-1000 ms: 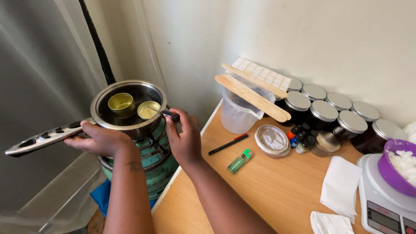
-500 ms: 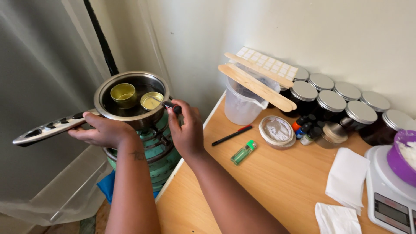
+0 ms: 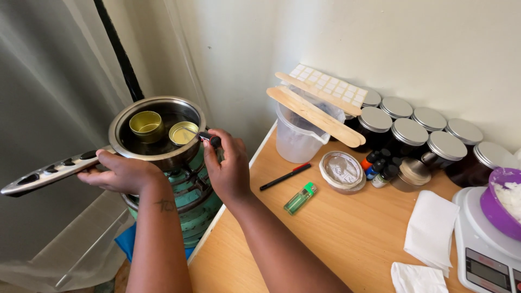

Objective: Heating metal tins in a water bath on a portable gas stove and cleaning lids with a cloth for candle making.

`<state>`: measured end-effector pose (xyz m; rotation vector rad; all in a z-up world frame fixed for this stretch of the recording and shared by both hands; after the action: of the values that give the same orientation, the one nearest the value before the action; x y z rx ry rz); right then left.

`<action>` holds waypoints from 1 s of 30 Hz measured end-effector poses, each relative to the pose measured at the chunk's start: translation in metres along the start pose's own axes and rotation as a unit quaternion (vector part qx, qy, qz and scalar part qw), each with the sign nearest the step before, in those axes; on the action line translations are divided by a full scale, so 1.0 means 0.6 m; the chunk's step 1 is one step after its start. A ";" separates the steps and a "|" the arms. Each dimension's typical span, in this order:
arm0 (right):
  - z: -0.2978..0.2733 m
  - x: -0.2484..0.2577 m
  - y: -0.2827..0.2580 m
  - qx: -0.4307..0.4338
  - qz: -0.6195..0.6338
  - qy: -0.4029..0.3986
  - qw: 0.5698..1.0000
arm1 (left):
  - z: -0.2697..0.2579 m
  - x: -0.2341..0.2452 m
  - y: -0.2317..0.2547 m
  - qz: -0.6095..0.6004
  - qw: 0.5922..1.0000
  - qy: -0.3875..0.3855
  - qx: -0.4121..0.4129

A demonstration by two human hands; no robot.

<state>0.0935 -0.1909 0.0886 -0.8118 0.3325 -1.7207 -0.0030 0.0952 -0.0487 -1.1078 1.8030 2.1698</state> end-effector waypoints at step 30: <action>-0.002 -0.003 -0.001 -0.004 -0.003 -0.012 1.000 | -0.007 -0.012 -0.004 -0.023 0.998 -0.017 0.054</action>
<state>0.0925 -0.1895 0.0873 -0.8390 0.3221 -1.7145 0.0056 0.0951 -0.0466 -1.0731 1.8376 2.0259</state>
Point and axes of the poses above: each hand's wrist, its own z-axis towards the middle knuckle, its own x-axis out of the back of the hand, y = z × x, the point moved 9 cm from there along z, towards the middle knuckle, and after that the axes turned 10 degrees about -z, right-handed, at the moved point
